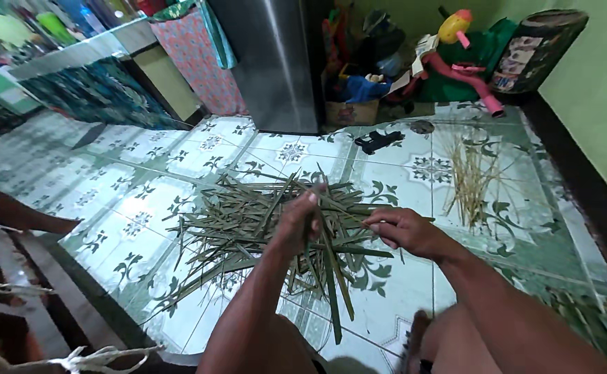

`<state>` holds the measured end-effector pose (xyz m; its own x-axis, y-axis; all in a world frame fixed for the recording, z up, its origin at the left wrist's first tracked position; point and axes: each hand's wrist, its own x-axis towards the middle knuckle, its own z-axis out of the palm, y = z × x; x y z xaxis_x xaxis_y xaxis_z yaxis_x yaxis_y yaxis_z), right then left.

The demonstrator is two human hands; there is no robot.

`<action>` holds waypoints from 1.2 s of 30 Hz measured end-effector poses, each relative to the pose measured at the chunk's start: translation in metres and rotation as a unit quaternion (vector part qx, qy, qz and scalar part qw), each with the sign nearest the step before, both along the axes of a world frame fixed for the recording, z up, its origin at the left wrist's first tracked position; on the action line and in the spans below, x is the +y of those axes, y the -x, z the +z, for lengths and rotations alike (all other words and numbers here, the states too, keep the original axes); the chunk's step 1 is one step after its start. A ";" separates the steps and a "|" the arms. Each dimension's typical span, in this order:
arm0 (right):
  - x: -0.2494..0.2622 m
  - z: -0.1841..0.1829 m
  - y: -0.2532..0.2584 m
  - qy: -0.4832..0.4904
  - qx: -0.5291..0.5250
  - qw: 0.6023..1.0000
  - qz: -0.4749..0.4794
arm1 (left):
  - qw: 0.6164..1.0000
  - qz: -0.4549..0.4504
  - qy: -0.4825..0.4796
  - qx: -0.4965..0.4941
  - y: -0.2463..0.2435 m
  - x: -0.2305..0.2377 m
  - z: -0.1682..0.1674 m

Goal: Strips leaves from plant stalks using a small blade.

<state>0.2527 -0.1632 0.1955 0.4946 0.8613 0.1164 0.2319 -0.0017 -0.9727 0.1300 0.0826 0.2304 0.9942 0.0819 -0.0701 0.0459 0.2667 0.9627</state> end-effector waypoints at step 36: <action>0.004 0.004 0.005 0.012 -0.041 0.999 -0.010 | 1.000 -0.002 0.014 0.001 -0.005 -0.012 0.003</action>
